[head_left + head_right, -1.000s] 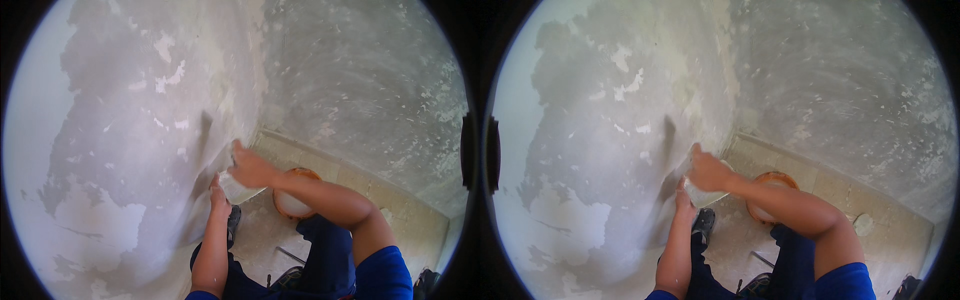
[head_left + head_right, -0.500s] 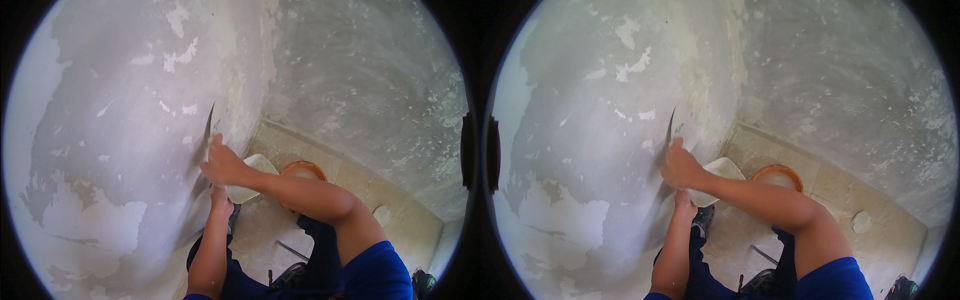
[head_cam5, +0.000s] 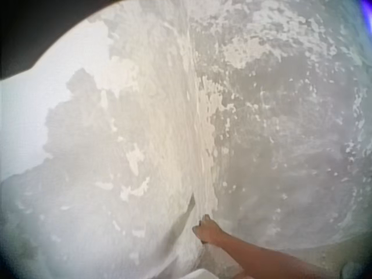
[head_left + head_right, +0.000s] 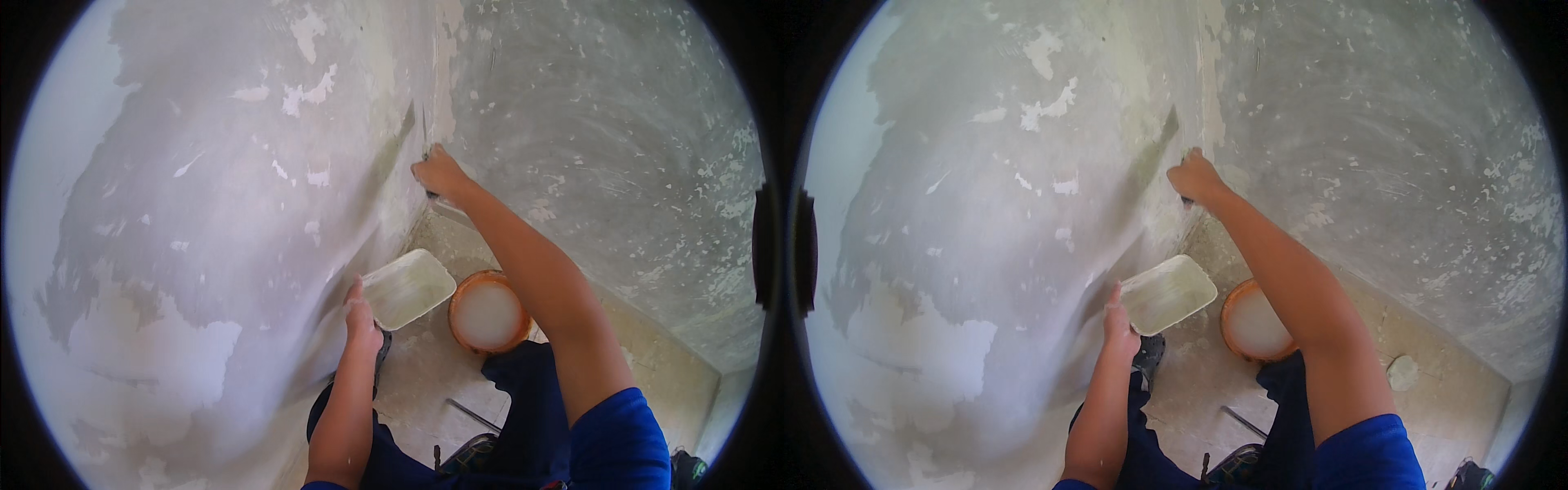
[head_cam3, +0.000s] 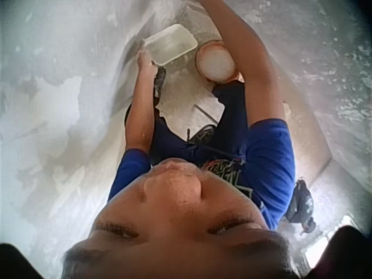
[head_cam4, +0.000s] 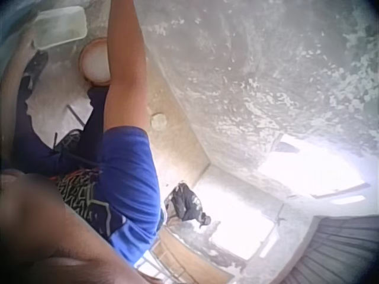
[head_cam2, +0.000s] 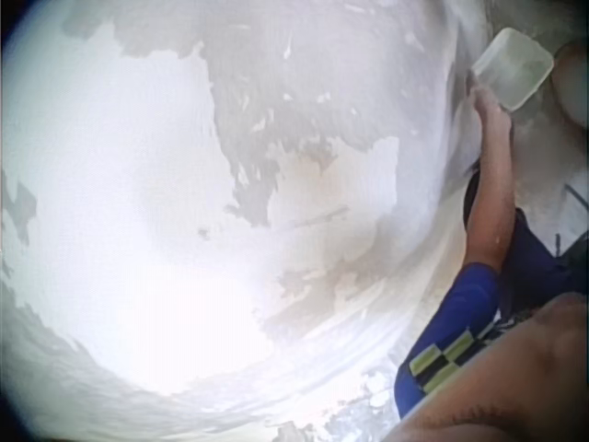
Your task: The person applies plaster to a corner and wall surface using a putty knife, frequently loading the blade with plaster from a handheld container and smoothing it over the wall.
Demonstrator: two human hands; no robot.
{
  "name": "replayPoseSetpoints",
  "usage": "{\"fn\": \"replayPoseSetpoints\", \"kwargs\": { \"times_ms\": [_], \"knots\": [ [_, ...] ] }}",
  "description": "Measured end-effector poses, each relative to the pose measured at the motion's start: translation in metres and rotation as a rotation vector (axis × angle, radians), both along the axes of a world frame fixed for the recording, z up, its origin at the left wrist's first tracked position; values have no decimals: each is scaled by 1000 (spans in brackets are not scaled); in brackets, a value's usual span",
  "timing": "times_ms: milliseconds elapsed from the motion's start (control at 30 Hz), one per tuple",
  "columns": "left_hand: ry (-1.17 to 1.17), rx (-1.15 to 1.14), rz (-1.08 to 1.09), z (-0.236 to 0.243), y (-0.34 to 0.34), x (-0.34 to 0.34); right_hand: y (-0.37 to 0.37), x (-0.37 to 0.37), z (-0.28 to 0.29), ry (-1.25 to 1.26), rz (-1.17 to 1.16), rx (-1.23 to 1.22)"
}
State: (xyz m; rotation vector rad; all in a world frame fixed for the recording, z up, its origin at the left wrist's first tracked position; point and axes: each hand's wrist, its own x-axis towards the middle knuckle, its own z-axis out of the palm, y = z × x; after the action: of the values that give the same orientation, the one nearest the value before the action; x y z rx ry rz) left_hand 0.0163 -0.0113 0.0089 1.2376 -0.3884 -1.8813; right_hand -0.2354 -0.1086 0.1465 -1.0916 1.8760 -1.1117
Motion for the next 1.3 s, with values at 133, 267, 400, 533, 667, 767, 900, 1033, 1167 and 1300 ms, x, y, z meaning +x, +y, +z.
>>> {"fn": "replayPoseSetpoints", "kwargs": {
  "times_ms": [133,267,400,533,667,767,900,1033,1167,1300],
  "knots": [
    [56,-1,20,-1,-1,18,4,28,24,191,103,76],
    [68,-1,16,6,-4,19,17,50,-25,435,132,29],
    [41,-1,7,9,-1,17,50,88,-29,376,239,-39],
    [-12,-49,12,3,6,17,111,130,-23,254,491,-16],
    [76,-70,3,-15,-7,13,136,108,-28,218,420,-40],
    [6,-82,71,-26,-5,-2,103,61,-58,343,195,-145],
    [-51,-82,31,-29,-2,-2,54,25,-36,328,50,-92],
    [-74,-44,38,-19,-5,5,45,57,-31,444,71,-17],
    [-32,36,32,28,0,0,115,124,-28,386,366,29],
    [39,-48,-24,-15,-10,8,153,98,-7,327,412,1]
  ]
}}
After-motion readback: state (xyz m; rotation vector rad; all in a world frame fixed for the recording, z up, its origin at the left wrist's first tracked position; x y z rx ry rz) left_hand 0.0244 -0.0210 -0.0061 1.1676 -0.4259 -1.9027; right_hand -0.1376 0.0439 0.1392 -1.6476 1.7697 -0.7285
